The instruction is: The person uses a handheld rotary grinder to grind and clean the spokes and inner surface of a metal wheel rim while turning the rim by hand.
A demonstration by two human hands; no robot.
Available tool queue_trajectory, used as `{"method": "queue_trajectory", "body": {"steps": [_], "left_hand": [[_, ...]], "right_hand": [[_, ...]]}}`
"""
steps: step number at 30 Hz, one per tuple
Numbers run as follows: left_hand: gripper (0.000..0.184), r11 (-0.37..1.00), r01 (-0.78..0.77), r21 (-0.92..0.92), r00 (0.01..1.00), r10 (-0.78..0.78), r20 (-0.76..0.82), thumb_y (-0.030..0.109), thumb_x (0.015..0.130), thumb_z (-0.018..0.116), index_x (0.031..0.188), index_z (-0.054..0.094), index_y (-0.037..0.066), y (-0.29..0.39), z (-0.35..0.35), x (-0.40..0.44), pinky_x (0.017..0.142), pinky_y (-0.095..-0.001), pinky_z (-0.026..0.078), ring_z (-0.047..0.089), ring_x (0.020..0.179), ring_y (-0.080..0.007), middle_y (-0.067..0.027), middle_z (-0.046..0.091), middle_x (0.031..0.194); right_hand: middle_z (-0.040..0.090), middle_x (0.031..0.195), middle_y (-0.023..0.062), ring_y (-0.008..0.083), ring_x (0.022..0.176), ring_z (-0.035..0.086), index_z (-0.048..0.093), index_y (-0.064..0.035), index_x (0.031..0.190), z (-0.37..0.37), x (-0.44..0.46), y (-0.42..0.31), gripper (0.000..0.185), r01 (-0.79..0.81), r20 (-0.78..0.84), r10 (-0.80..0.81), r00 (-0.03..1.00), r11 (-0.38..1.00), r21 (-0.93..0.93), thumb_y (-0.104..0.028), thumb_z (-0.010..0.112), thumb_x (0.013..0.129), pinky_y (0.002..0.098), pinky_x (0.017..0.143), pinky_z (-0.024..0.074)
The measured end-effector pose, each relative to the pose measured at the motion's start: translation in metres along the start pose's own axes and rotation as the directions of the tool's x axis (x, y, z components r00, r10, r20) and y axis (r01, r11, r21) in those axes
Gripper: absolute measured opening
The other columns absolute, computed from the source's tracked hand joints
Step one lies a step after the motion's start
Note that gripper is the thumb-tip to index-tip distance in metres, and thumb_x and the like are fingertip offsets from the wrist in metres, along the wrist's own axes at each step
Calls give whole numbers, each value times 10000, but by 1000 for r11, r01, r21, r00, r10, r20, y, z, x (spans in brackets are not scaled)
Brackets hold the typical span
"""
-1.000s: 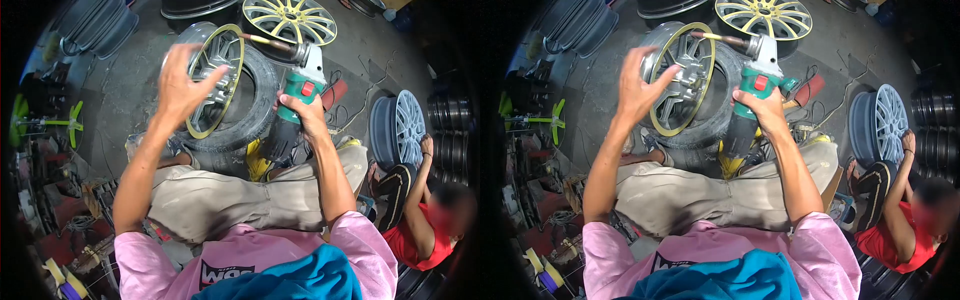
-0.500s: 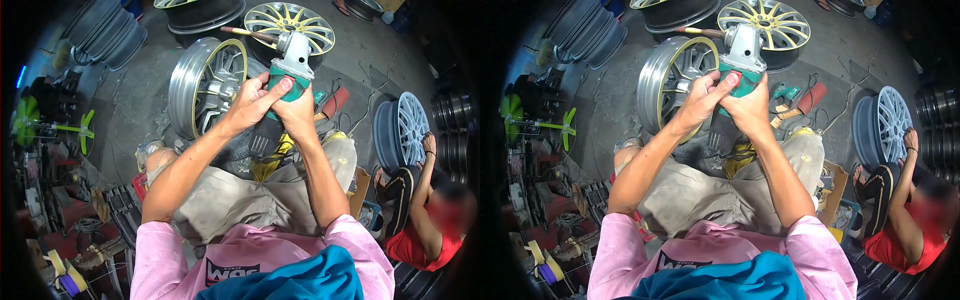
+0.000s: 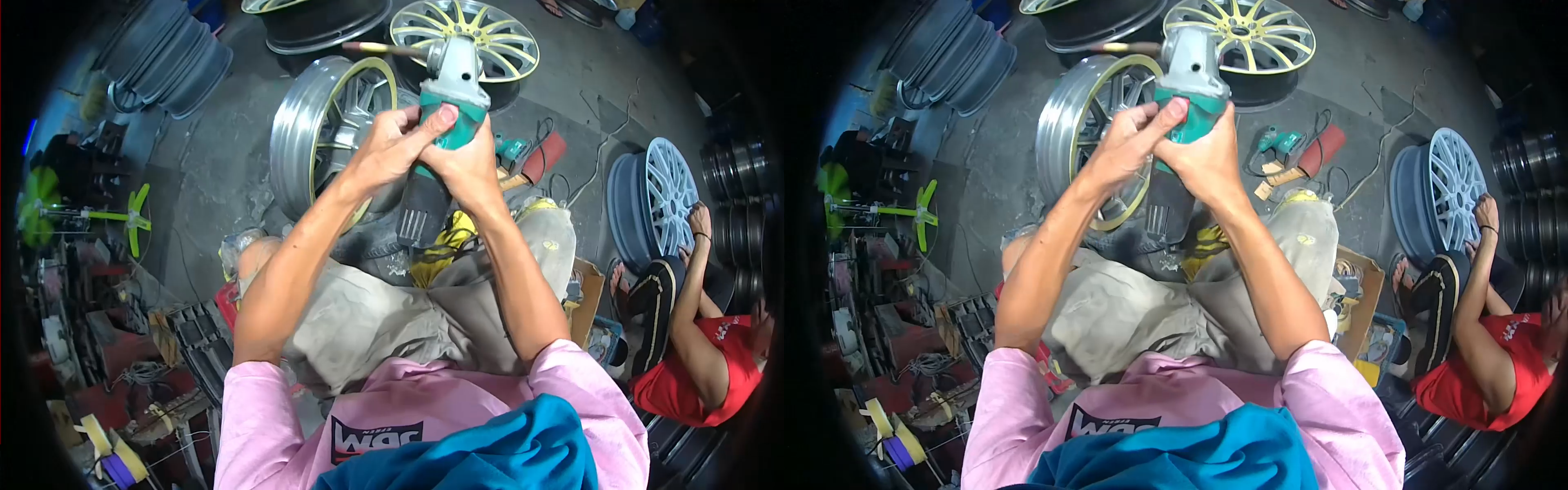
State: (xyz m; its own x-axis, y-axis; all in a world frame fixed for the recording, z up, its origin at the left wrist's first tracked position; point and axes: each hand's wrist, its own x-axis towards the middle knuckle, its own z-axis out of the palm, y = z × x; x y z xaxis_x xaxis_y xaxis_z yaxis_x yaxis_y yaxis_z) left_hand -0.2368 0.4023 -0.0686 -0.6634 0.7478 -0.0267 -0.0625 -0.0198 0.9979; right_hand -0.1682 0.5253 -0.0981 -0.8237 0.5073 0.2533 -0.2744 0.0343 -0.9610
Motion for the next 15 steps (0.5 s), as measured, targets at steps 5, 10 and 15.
{"method": "queue_trajectory", "body": {"steps": [5,10,15], "left_hand": [[542,982,-144,123,989,146,-5,416,966,728,1211,682,-64,17,7,-3,867,-265,510,625,964,-100,-61,705,1075],[643,966,67,251,983,-21,-181,299,946,733,1395,485,-88,6,-26,-22,959,-324,507,638,1108,-201,-162,639,1250],[708,979,-172,-111,953,137,-270,359,1040,526,1591,267,-2,49,-22,-44,1234,-446,283,388,1466,-295,-149,374,1603]], "right_hand": [[648,1127,165,214,977,658,426,47,1275,-4,-3,-23,811,9,8,-8,1000,998,-66,-207,891,662,381,848,552],[578,1167,345,508,1117,601,340,78,1318,1,-23,-58,759,31,13,-29,999,992,-119,-137,772,732,502,974,492],[399,1218,312,488,1184,438,323,143,1356,40,-17,-67,822,507,-92,-506,858,862,-12,-49,720,662,504,1001,438]]}}
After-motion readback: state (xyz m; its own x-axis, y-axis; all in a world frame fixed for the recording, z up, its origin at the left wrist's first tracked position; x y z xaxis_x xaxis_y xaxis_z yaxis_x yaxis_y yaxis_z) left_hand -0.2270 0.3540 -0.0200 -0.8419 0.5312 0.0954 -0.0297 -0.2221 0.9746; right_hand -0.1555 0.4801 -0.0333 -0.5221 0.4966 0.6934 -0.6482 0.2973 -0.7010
